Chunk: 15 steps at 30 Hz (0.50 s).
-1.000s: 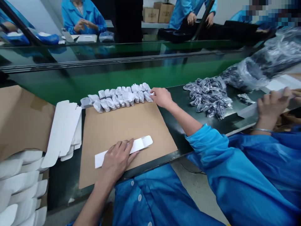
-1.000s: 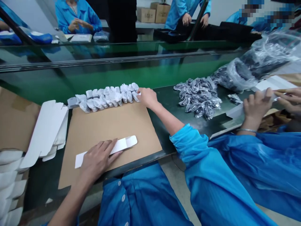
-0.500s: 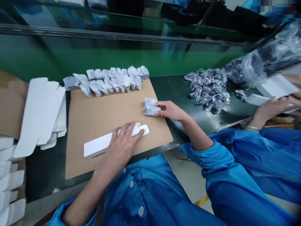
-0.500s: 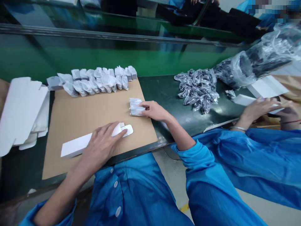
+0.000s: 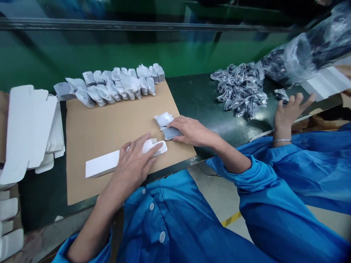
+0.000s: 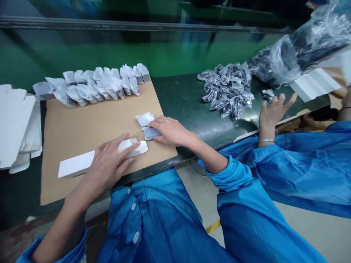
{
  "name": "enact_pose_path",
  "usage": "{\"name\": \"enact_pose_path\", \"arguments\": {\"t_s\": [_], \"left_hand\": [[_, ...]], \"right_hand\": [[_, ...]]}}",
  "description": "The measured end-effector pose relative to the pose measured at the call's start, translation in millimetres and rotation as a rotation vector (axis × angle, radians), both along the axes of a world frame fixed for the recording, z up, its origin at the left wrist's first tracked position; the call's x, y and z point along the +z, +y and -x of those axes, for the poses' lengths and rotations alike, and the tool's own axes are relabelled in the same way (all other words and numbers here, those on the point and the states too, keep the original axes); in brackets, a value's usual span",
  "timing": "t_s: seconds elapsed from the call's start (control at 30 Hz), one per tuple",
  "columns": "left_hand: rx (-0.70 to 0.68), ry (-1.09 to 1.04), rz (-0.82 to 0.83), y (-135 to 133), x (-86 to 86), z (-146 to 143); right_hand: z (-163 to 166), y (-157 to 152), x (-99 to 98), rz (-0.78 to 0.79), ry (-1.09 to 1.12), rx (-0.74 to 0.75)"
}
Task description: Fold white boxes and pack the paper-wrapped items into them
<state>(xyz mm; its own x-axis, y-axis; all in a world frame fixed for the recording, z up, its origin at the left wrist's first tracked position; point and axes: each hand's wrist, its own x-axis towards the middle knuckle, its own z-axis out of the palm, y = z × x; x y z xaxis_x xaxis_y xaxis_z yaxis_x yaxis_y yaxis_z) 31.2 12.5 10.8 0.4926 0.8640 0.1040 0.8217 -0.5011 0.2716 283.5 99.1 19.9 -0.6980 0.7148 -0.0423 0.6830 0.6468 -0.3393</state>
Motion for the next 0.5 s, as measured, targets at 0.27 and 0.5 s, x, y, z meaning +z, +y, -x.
{"name": "enact_pose_path", "arguments": {"t_s": [0.27, 0.5], "left_hand": [[-0.163, 0.038, 0.193, 101.7, 10.0, -31.2], [-0.057, 0.021, 0.144, 130.7, -13.5, -29.8]], "right_hand": [[-2.4, -7.5, -14.8, -0.014, 0.062, -0.067], [-38.8, -57.5, 18.3, 0.144, 0.168, 0.066]]}}
